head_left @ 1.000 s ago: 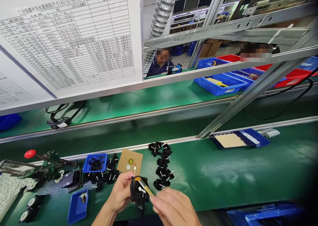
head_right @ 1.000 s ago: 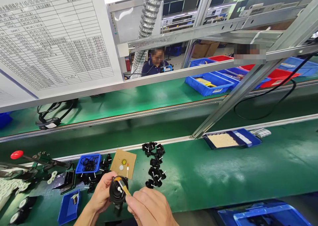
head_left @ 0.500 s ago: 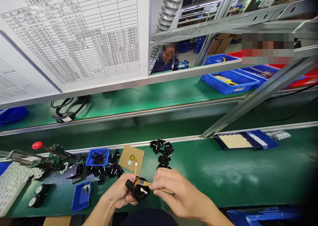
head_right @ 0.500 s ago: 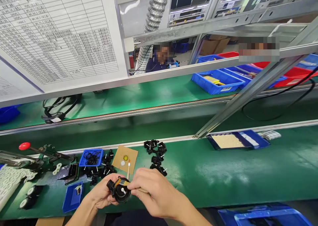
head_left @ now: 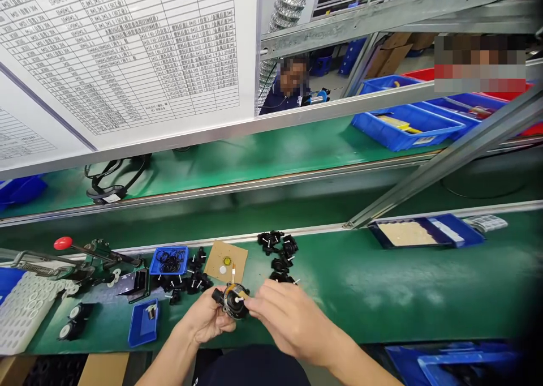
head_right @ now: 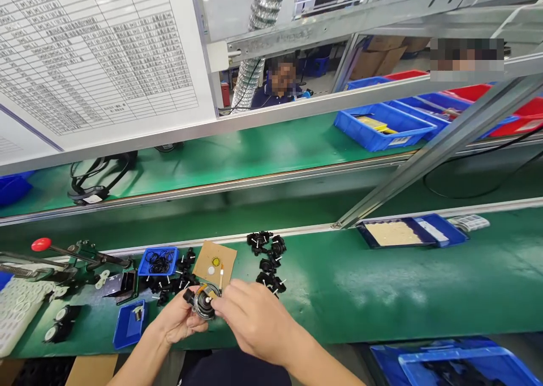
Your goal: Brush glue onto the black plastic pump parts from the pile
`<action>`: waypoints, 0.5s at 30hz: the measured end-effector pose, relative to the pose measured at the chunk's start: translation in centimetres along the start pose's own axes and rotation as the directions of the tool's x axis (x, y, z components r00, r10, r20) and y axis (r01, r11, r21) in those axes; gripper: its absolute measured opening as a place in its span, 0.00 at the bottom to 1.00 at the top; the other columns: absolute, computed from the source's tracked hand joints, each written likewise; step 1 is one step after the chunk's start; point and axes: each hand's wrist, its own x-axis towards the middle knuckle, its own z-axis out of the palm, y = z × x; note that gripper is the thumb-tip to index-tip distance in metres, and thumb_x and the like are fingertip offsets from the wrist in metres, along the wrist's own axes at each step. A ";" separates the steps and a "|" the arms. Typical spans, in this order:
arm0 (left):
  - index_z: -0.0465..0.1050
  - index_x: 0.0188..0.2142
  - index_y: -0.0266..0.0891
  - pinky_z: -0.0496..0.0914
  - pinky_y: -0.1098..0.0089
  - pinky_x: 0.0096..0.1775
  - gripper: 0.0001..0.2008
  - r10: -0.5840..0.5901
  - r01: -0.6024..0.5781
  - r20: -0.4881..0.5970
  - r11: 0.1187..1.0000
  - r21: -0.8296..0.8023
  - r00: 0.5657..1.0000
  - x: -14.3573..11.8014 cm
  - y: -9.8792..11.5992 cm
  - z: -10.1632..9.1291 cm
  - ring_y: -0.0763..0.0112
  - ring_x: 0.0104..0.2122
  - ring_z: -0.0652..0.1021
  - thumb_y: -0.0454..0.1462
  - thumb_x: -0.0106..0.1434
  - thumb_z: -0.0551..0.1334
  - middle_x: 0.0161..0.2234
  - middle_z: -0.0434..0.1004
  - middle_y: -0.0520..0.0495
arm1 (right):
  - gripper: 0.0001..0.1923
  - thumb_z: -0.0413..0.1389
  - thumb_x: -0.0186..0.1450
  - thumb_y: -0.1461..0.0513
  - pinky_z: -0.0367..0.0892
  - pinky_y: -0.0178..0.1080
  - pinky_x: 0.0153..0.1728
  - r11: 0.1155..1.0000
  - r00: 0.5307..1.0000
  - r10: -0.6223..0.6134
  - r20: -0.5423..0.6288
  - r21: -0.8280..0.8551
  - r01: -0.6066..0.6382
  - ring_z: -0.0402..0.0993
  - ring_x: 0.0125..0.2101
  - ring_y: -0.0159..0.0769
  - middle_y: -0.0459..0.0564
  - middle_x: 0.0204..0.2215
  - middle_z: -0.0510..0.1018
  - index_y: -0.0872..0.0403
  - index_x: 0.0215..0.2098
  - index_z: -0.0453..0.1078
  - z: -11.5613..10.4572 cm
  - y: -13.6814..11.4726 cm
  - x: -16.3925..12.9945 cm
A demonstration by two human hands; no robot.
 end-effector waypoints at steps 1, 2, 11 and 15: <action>0.71 0.29 0.36 0.51 0.77 0.19 0.20 0.030 -0.030 -0.011 0.999 0.012 0.999 0.0 0.2 0.1 0.86 0.13 0.55 0.40 0.48 0.80 0.18 0.65 0.57 | 0.10 0.51 0.74 0.70 0.54 0.41 0.26 0.997 1.000 -0.010 -0.023 -0.079 0.008 0.63 0.28 0.39 0.49 0.28 0.72 0.58 0.45 0.74 0.4 -0.3 -0.3; 0.71 0.30 0.36 0.50 0.78 0.20 0.19 0.059 -0.058 -0.017 0.998 0.037 0.998 -0.1 0.4 0.3 0.86 0.13 0.55 0.41 0.49 0.79 0.19 0.65 0.57 | 0.10 0.51 0.74 0.71 0.54 0.42 0.26 0.990 0.999 -0.016 -0.038 -0.140 0.010 0.63 0.28 0.39 0.49 0.27 0.72 0.59 0.45 0.74 0.8 -0.7 -0.6; 0.75 0.39 0.36 0.66 0.75 0.30 0.27 0.397 -0.347 -0.106 0.882 0.320 0.912 3.5 -2.1 -5.6 0.75 0.26 0.73 0.57 0.59 0.74 0.30 0.77 0.48 | 0.09 0.51 0.76 0.67 0.62 0.41 0.31 0.918 0.918 0.389 -0.074 0.112 -0.380 0.70 0.30 0.37 0.49 0.31 0.76 0.55 0.46 0.74 5.6 -0.4 -5.3; 0.76 0.38 0.35 0.64 0.75 0.26 0.39 0.339 -0.246 -0.400 0.932 0.266 0.852 7.0 -6.9 -13.6 0.74 0.20 0.73 0.61 0.39 0.82 0.20 0.75 0.51 | 0.17 0.50 0.79 0.51 0.66 0.38 0.30 0.506 0.586 0.807 0.071 0.429 -0.748 0.74 0.29 0.36 0.48 0.33 0.79 0.51 0.47 0.76 11.9 4.0 -10.0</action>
